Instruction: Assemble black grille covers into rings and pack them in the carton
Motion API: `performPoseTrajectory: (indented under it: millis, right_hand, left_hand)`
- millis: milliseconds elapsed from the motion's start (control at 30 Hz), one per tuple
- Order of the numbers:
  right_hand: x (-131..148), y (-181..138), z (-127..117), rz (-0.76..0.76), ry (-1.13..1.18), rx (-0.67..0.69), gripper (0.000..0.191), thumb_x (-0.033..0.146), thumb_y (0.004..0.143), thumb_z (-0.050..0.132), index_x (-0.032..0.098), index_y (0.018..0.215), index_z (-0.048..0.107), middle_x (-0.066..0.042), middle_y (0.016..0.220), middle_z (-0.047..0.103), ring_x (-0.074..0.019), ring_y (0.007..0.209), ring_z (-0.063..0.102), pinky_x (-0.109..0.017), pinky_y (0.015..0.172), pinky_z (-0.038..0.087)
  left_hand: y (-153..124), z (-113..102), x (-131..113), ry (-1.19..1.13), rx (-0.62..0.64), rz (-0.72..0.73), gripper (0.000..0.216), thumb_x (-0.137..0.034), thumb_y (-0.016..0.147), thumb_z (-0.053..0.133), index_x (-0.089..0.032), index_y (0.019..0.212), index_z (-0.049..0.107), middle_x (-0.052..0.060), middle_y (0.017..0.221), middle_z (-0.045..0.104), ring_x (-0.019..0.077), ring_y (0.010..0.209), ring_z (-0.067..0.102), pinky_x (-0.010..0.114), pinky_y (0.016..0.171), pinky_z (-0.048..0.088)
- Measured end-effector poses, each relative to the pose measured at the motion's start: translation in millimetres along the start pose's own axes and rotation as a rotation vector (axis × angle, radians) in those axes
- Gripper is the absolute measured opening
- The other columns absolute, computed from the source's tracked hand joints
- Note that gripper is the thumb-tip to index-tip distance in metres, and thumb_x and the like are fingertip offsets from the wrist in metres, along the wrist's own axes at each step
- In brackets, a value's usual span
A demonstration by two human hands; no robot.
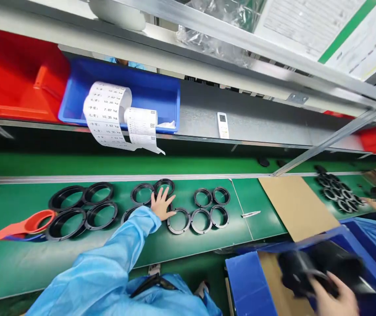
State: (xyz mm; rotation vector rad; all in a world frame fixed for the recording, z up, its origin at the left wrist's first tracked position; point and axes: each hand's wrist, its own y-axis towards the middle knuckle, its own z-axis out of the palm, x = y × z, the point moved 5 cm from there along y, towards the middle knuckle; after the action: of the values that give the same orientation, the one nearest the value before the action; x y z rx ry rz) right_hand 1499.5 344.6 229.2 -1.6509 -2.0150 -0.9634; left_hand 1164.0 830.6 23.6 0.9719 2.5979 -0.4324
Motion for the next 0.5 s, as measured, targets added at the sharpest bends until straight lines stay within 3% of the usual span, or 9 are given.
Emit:
performPoseTrajectory:
  millis: [33,100,200,267,367,500]
  right_hand:
    - [25,-9,27,-0.004,-0.015,0.063,0.045,0.055,0.056,0.076,0.033,0.095,0.069,-0.014,0.103,0.066,-0.0362,0.097,0.065,-0.055,0.081,0.049]
    - [87,-31,95,-0.176,0.087,0.273,0.045,0.047,0.06,0.069,0.024,0.099,0.069,-0.013,0.111,0.064,-0.0346,0.106,0.061,-0.051,0.092,0.05]
    - [181,-82,206,-0.456,0.125,0.591,0.037,0.032,0.062,0.062,0.022,0.097,0.07,-0.01,0.11,0.062,-0.0308,0.115,0.054,-0.049,0.107,0.042]
    - [228,-117,273,-0.503,0.18,0.768,0.035,0.024,0.059,0.062,0.022,0.093,0.07,-0.01,0.112,0.059,-0.0285,0.118,0.052,-0.045,0.109,0.04]
    - [273,-159,358,-0.51,0.171,0.935,0.035,0.018,0.058,0.067,0.022,0.092,0.071,-0.007,0.111,0.06,-0.0234,0.112,0.056,-0.038,0.106,0.044]
    - [292,-174,434,-0.461,0.076,0.96,0.032,0.022,0.058,0.073,0.022,0.089,0.07,-0.002,0.099,0.062,-0.0199,0.097,0.061,-0.033,0.095,0.05]
  left_hand:
    - [6,2,12,0.023,0.048,-0.018,0.081,-0.057,0.074,0.076,-0.025,0.146,0.054,0.017,0.167,0.017,0.0452,0.153,0.005,0.075,0.115,-0.003]
    - [12,8,29,0.019,0.116,-0.066,0.083,-0.07,0.075,0.067,-0.025,0.144,0.056,0.019,0.166,0.021,0.0461,0.153,0.005,0.078,0.112,-0.002]
    - [7,14,42,-0.012,0.131,-0.101,0.08,-0.073,0.077,0.063,-0.029,0.144,0.055,0.018,0.164,0.028,0.0447,0.153,0.006,0.081,0.109,-0.001]
    - [-1,15,47,-0.026,0.111,-0.103,0.079,-0.073,0.079,0.061,-0.03,0.144,0.055,0.017,0.164,0.028,0.0434,0.154,0.006,0.081,0.109,-0.001]
    - [-12,12,60,-0.029,0.085,-0.124,0.074,-0.068,0.08,0.063,-0.03,0.143,0.055,0.016,0.163,0.029,0.0426,0.154,0.008,0.081,0.109,-0.002]
    - [-21,7,81,-0.068,0.047,-0.15,0.074,-0.066,0.078,0.067,-0.029,0.141,0.058,0.019,0.163,0.029,0.0431,0.153,0.011,0.081,0.109,-0.003]
